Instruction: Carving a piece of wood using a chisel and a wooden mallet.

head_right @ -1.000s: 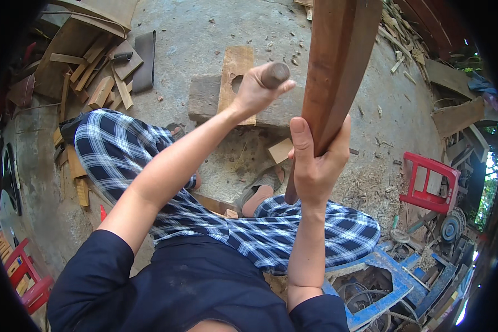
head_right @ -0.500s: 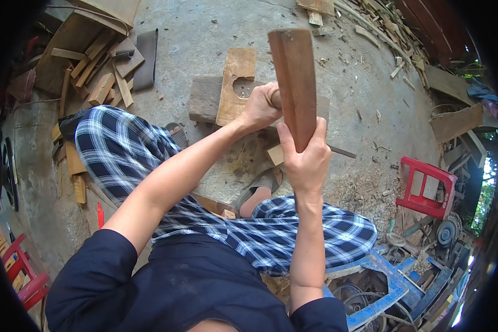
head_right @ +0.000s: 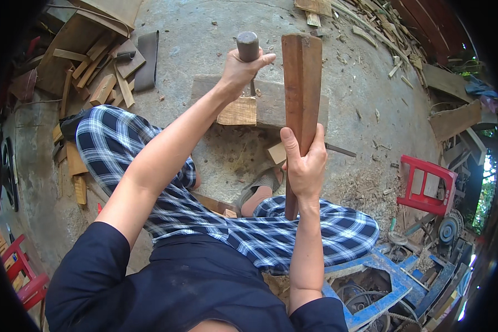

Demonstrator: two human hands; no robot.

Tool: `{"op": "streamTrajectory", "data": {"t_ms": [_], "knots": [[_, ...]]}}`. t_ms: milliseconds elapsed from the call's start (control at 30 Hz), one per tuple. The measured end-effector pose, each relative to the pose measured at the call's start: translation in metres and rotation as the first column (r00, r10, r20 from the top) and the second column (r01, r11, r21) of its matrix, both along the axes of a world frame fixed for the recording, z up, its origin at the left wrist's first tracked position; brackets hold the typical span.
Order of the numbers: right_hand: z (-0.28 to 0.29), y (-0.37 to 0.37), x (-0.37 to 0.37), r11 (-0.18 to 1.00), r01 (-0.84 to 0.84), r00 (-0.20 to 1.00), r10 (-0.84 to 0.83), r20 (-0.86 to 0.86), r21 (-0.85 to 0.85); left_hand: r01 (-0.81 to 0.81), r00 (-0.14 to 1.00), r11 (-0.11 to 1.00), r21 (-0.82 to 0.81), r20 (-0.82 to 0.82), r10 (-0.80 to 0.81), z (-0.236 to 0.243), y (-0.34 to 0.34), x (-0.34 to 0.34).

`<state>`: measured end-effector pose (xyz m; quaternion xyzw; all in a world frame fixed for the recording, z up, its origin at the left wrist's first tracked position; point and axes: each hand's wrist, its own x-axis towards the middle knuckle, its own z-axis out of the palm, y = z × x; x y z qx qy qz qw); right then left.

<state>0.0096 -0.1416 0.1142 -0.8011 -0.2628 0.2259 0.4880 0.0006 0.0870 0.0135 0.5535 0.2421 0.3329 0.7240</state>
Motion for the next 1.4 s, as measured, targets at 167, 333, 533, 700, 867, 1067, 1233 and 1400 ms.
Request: {"op": "streamTrajectory", "data": {"t_ms": [167,333,533,700,867,1067,1233,1400], "knots": [[0.005,0.001,0.004,0.999,-0.014,0.998,0.016,-0.065,0.038,0.134,0.982,0.991,-0.007,-0.136,-0.133,0.011,-0.02,0.0],[0.039,0.016,0.013,0.935,-0.032,0.999,0.029,0.014,0.354,0.105,0.992,0.97,0.221,-0.094,-0.086,-0.001,-0.042,0.008],[0.019,0.021,0.027,0.981,-0.047,0.959,0.097,0.266,-0.188,0.03,0.997,0.98,0.196,0.061,-0.043,-0.024,-0.058,0.013],[0.033,0.011,0.016,0.999,0.034,0.99,-0.033,0.14,0.0,0.082,0.995,0.956,0.283,-0.081,-0.062,-0.025,-0.061,0.007],[-0.002,0.017,0.02,0.989,-0.005,0.964,0.044,0.261,-0.146,0.063,0.997,0.943,0.327,-0.067,-0.044,-0.026,-0.067,0.007],[0.0,0.009,0.017,0.998,0.017,0.997,-0.012,0.072,-0.058,-0.002,0.993,0.998,0.065,-0.119,0.01,-0.01,-0.022,0.009],[0.0,-0.001,0.01,0.999,0.046,0.998,-0.046,-0.03,0.02,-0.22,0.975,0.963,-0.154,-0.076,0.21,0.006,0.007,0.004],[0.002,0.001,0.009,0.999,0.048,0.996,-0.047,-0.072,0.014,-0.138,0.981,0.99,-0.014,-0.142,0.135,0.006,-0.004,0.0]]}}
